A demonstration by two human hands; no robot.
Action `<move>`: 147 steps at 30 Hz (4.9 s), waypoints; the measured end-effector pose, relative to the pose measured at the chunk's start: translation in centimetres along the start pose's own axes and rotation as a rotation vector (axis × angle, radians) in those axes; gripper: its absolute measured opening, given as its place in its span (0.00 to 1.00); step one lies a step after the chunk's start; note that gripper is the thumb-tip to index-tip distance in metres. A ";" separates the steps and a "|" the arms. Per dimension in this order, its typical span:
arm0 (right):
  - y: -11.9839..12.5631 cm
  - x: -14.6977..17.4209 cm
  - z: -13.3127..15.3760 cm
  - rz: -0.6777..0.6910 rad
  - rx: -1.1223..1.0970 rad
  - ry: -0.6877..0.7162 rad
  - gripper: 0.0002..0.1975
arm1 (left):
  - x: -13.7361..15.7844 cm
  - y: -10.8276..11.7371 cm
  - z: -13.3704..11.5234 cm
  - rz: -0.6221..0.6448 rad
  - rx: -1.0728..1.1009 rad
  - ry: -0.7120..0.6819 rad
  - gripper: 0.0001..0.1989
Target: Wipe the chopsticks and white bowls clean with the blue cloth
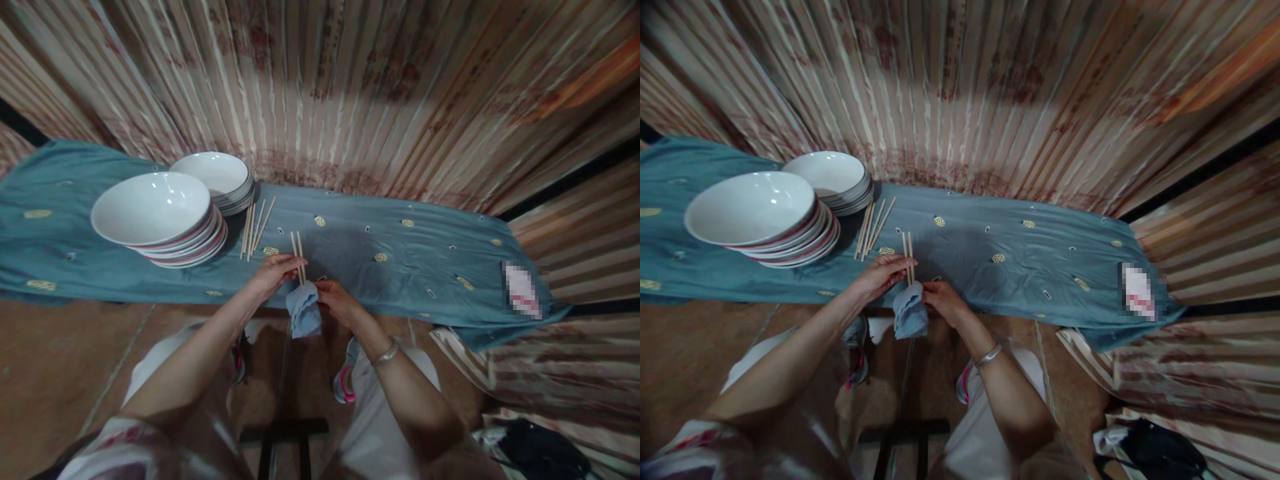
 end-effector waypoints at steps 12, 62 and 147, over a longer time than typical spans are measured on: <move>0.2 -0.2 1.4 -0.099 -0.080 0.041 0.19 | 0.7 -1.2 0.9 0.064 -0.014 0.012 0.14; 6.6 1.1 4.5 -0.283 0.399 0.405 0.16 | -0.5 -2.1 1.0 -0.048 0.068 0.005 0.17; 25.3 -2.8 12.9 -0.907 1.440 -0.030 0.13 | -0.8 -0.9 1.3 -0.061 0.088 -0.090 0.24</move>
Point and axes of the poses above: each hand's wrist, its own x-axis away from the middle knuckle, its own y-axis out of the back of the hand, z = x × y, the point moved 6 cm from there along -x, towards the middle knuckle, and after that the axes turned 13 degrees about -z, right-handed, at the moved point
